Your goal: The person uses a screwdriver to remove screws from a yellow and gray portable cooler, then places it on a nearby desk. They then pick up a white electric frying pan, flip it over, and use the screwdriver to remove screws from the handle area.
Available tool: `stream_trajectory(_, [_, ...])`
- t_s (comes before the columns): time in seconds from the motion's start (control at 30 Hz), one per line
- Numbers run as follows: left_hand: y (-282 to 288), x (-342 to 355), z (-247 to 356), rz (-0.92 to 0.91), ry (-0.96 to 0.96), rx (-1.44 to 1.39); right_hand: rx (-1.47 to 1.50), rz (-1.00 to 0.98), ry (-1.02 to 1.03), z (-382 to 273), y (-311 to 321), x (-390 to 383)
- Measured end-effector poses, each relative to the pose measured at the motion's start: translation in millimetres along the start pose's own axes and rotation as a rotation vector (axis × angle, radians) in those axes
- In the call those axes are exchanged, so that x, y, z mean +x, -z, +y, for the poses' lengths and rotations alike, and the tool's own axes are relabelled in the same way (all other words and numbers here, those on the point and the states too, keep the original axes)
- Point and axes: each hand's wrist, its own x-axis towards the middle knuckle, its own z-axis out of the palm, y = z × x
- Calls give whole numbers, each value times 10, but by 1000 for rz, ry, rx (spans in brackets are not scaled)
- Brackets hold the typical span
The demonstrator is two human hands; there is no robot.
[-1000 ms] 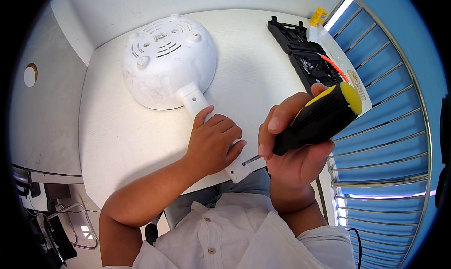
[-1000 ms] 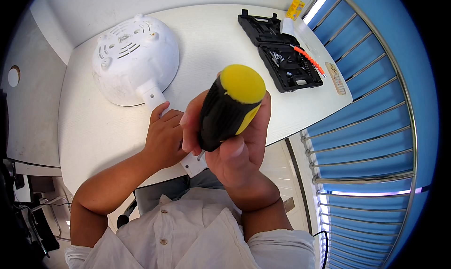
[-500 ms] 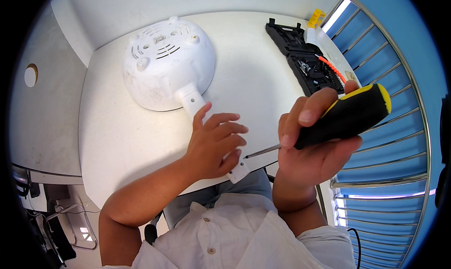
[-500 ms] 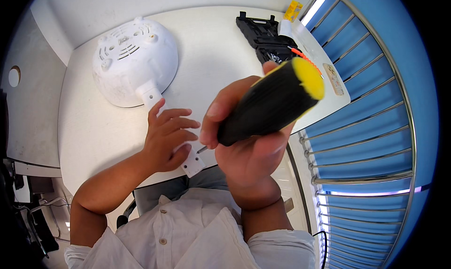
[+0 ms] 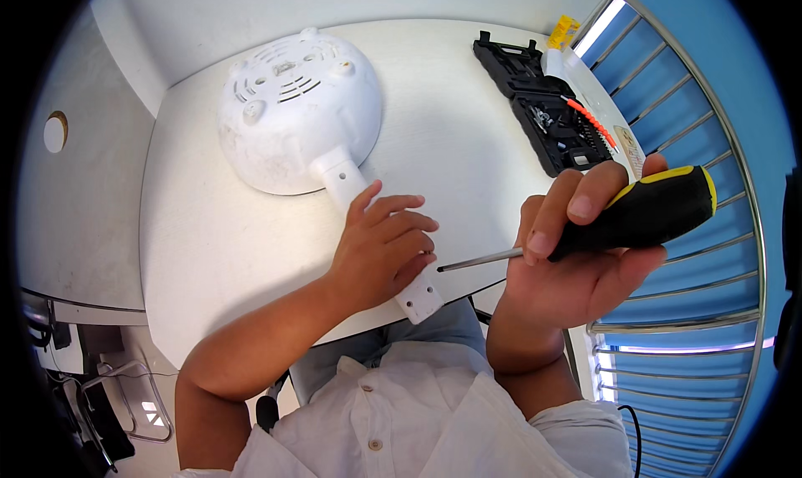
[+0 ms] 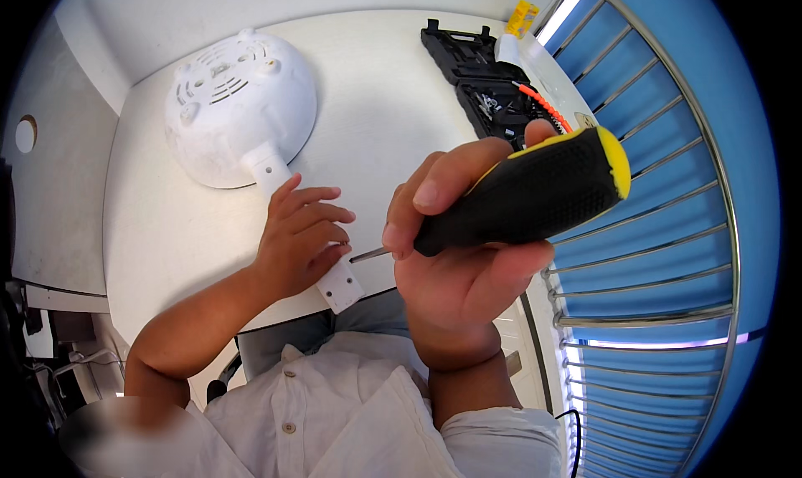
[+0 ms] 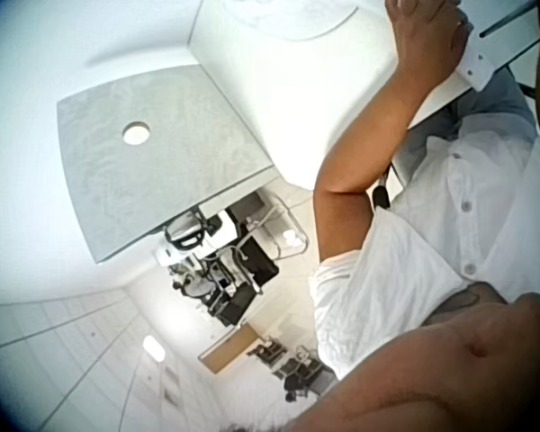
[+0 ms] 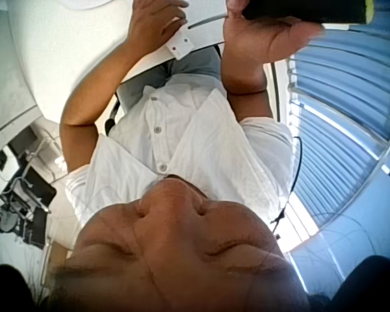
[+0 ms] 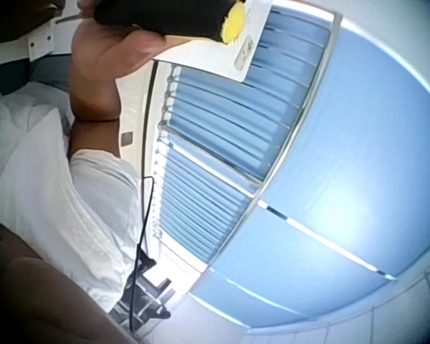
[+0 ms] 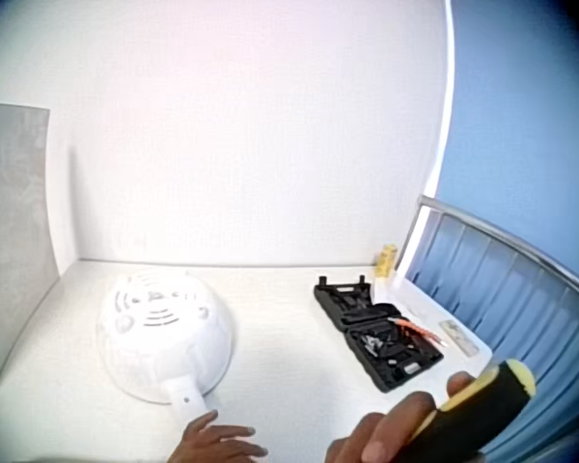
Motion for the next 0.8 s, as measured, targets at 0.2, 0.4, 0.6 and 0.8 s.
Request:
stream_trajectory(0.2, [282,3,-109,231,141,3,40,10,-135,15,-52,-152])
stream_trajectory(0.4, [858,-251,-318,98,508,131,76,43,-118,-19,-19,-157])
stream_trajectory(0.6, [1240,-820,-939,21,806,690,67,51,-128,36,-55,-221])
stream_trajectory(0.8, [1402,-989,-1196,203,891,908,51,151,-193,-40,-18,-280])
